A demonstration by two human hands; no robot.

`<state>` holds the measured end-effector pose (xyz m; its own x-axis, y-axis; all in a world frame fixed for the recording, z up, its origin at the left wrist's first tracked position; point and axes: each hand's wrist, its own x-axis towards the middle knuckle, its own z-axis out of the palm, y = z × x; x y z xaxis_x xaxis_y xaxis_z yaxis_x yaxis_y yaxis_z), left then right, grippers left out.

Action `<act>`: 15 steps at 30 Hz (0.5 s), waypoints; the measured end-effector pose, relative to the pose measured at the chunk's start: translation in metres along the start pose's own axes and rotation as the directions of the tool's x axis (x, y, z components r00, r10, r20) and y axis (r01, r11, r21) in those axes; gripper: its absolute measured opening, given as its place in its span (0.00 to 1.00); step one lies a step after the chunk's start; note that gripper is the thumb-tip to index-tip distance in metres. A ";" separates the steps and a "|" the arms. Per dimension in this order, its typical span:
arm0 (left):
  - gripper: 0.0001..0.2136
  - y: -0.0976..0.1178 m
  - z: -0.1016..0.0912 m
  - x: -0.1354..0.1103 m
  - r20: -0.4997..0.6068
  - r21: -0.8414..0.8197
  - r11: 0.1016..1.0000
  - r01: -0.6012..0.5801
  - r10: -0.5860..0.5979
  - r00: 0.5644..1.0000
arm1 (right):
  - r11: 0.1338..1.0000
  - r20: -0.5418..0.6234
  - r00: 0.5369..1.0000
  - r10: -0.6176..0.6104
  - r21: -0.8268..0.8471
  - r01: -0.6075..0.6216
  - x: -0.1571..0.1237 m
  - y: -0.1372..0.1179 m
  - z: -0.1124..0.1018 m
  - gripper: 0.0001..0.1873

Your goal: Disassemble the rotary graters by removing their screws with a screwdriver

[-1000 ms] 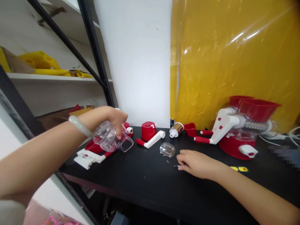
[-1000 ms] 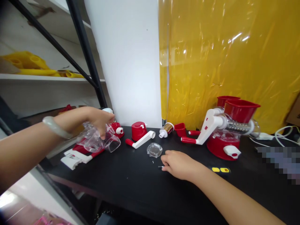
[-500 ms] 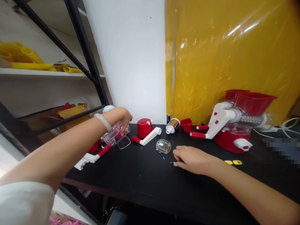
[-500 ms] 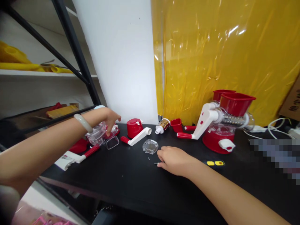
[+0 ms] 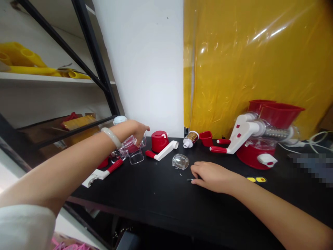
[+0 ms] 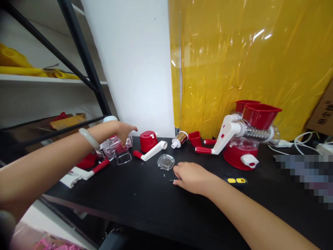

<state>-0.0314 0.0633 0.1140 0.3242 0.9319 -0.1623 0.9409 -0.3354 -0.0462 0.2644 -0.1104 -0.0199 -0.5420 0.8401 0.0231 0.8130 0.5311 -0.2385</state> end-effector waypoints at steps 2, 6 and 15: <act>0.52 0.004 -0.003 -0.009 0.018 0.026 1.000 0.011 -0.012 1.000 | 1.000 0.003 1.000 0.001 0.002 -0.001 0.000 0.000 0.000 0.10; 0.49 0.009 -0.003 -0.028 -0.101 0.045 0.997 -0.057 0.061 0.993 | 1.000 0.008 1.000 0.004 -0.002 -0.004 0.001 0.000 0.000 0.10; 0.06 0.069 0.069 -0.163 -0.787 -0.509 0.632 -0.584 -0.067 0.614 | 1.000 -0.027 1.000 0.000 -0.030 -0.001 0.003 -0.003 -0.003 0.12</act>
<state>-0.0261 -0.1214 0.0697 0.2121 0.7029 0.6789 0.4555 -0.6858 0.5677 0.2611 -0.1094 -0.0168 -0.5360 0.8428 0.0492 0.8195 0.5334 -0.2095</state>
